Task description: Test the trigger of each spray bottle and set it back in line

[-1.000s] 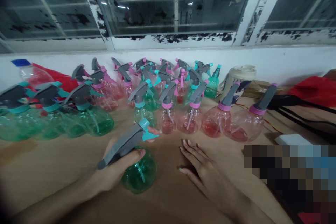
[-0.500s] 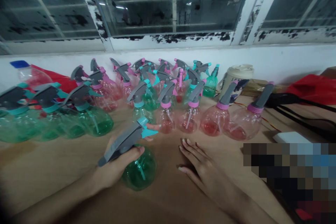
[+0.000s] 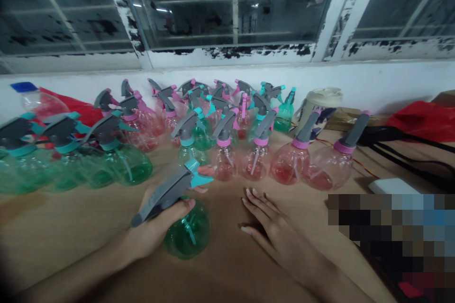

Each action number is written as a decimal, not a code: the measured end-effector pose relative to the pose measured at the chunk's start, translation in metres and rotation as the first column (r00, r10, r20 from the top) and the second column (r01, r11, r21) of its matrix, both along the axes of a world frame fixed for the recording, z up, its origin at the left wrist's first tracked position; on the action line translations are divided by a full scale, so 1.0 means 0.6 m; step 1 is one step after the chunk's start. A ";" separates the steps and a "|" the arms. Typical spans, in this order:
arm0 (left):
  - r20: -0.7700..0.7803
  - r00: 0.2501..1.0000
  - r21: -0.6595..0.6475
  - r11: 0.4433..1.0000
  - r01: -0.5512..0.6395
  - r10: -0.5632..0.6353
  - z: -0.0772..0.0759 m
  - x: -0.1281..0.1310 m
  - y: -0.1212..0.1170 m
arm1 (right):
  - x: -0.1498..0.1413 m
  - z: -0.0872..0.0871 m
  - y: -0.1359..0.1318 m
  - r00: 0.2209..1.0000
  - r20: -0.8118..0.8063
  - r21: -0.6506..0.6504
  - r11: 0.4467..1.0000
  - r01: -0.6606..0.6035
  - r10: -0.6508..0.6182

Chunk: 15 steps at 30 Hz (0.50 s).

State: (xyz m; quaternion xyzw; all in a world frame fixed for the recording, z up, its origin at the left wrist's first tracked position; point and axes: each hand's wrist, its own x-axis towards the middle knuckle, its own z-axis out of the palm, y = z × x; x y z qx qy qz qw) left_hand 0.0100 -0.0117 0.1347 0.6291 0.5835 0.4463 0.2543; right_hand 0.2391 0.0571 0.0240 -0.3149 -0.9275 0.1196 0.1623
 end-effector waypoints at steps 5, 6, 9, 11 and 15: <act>-0.029 1.000 -0.044 0.999 0.003 -0.004 0.001 -0.003 -0.001 | 0.000 0.001 -0.001 1.000 0.015 0.000 1.000 -0.001 0.001; -0.026 1.000 -0.042 0.999 0.006 -0.007 0.002 -0.002 -0.001 | 0.000 0.001 -0.001 1.000 0.010 0.002 1.000 -0.006 0.006; 0.012 0.999 -0.007 0.999 0.038 -0.038 0.007 0.000 0.000 | 0.001 -0.001 -0.001 1.000 -0.017 0.010 1.000 -0.009 0.009; 0.016 0.999 0.004 0.999 0.037 -0.037 0.012 0.002 0.000 | 0.001 -0.001 -0.001 1.000 -0.020 0.007 1.000 -0.006 0.006; -0.055 0.998 -0.026 1.000 -0.006 0.004 0.018 0.001 0.000 | 0.000 0.002 -0.002 1.000 0.008 -0.016 1.000 -0.001 0.001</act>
